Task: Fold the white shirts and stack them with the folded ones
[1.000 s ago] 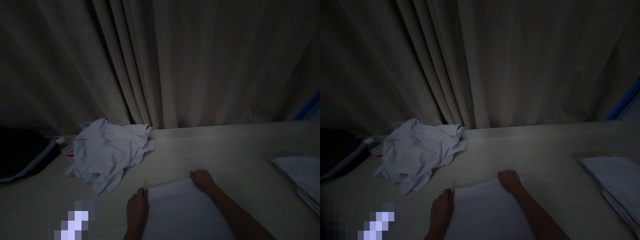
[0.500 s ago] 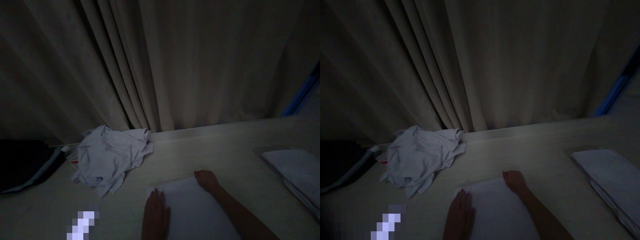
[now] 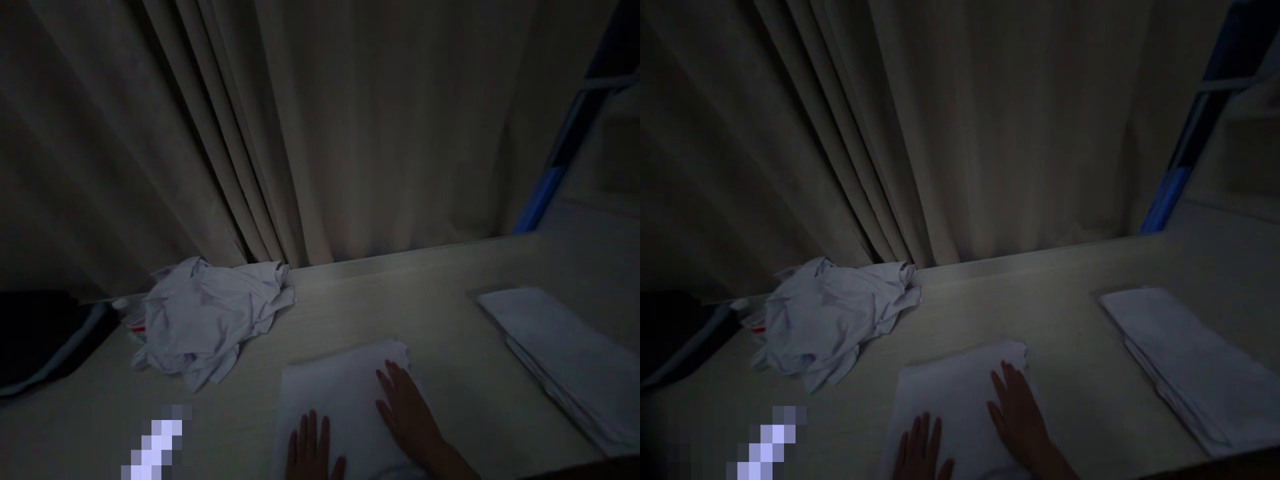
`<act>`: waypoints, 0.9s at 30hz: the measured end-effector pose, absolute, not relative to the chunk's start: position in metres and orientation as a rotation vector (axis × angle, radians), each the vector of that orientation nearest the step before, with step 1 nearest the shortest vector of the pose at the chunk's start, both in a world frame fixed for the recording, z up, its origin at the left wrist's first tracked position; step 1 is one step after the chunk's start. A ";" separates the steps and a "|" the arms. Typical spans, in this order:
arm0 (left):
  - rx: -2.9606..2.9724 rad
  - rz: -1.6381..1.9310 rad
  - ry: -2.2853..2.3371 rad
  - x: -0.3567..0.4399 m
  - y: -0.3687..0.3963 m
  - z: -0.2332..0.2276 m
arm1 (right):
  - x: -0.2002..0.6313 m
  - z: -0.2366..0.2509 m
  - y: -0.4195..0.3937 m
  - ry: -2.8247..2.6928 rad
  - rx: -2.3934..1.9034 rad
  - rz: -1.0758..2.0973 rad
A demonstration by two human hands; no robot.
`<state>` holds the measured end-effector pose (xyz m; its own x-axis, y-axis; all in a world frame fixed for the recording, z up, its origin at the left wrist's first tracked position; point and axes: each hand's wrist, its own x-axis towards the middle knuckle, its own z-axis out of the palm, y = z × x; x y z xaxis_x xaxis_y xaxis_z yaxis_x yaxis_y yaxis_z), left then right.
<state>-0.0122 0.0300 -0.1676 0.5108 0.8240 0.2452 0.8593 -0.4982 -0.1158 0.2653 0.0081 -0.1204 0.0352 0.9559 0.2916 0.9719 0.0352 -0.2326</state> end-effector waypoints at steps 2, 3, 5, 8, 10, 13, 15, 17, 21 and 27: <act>-2.560 -0.218 -1.451 -0.010 0.026 -0.166 | 0.263 -0.141 -0.017 -1.954 -1.947 -0.039; -2.575 -0.215 -1.454 -0.009 0.025 -0.163 | 0.264 -0.148 -0.025 -1.963 -1.946 -0.026; -2.602 -0.222 -1.454 -0.010 0.021 -0.155 | 0.269 -0.155 -0.032 -2.005 -1.932 0.009; -2.583 -0.261 -1.478 -0.015 0.013 -0.145 | 0.280 -0.152 -0.036 -2.049 -1.946 0.063; -2.539 -0.296 -1.511 -0.020 0.004 -0.143 | 0.285 -0.148 -0.042 -2.052 -1.993 0.087; -2.517 -0.325 -1.536 -0.025 -0.011 -0.142 | 0.287 -0.146 -0.056 -2.068 -2.047 0.112; -2.545 -0.316 -1.541 -0.030 -0.019 -0.140 | 0.287 -0.148 -0.065 -2.084 -2.070 0.119; -2.582 -0.280 -1.558 -0.035 -0.023 -0.138 | 0.291 -0.151 -0.073 -2.086 -2.105 0.123; -2.596 -0.195 -1.631 -0.046 -0.018 -0.134 | 0.304 -0.150 -0.076 -2.023 -2.196 0.081; -2.514 -0.371 -1.489 -0.033 0.013 -0.129 | 0.299 -0.129 -0.039 -1.938 -2.100 -0.157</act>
